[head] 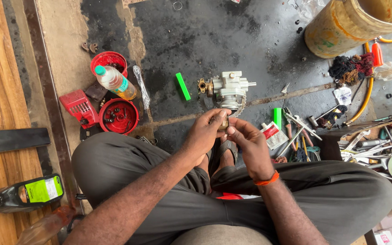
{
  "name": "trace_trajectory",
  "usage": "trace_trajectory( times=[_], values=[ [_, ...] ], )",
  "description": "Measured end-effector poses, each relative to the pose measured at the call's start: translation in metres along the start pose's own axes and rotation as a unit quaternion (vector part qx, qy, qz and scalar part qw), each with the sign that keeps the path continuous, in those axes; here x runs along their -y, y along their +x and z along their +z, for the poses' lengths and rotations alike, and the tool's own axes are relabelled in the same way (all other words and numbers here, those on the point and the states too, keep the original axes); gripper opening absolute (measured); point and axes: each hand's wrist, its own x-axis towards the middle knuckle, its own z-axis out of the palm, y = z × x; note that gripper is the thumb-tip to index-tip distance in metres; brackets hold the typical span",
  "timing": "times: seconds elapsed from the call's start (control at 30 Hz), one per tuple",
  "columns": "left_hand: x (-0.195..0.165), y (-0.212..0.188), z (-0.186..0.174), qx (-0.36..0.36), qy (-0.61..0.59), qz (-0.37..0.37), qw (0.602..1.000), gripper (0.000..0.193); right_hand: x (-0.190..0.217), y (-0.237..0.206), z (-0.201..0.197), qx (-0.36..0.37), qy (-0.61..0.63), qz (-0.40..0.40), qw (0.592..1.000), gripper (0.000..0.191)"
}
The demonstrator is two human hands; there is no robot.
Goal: The person sits on the workshop floor cleaning a motorcycle carburetor with a sprocket and chain attached. They wipe metal parts with a blue rag, handle small fittings one at a time, reach into a toolbox for parts, and fit small components onto the carburetor by hand.
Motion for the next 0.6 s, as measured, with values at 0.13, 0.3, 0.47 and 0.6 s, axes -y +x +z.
trace_trajectory(
  times=[0.13,0.3,0.47,0.6],
  values=[
    [-0.001,0.002,0.001,0.006,-0.028,-0.016,0.999,0.035,-0.003,0.002,-0.004,-0.008,0.008,-0.015,1.000,0.033],
    [-0.009,0.004,-0.004,0.020,-0.029,-0.043,0.998,0.034,0.003,0.005,-0.005,-0.020,-0.065,-0.037,0.997,0.028],
    [-0.008,0.006,0.000,-0.004,-0.002,-0.057,0.998,0.028,0.007,0.006,-0.019,0.073,-0.105,-0.089,0.988,0.027],
    [-0.010,0.008,0.006,-0.016,0.013,-0.041,0.999,0.024,0.011,0.049,-0.082,0.038,-0.235,-0.130,0.962,0.023]
  ],
)
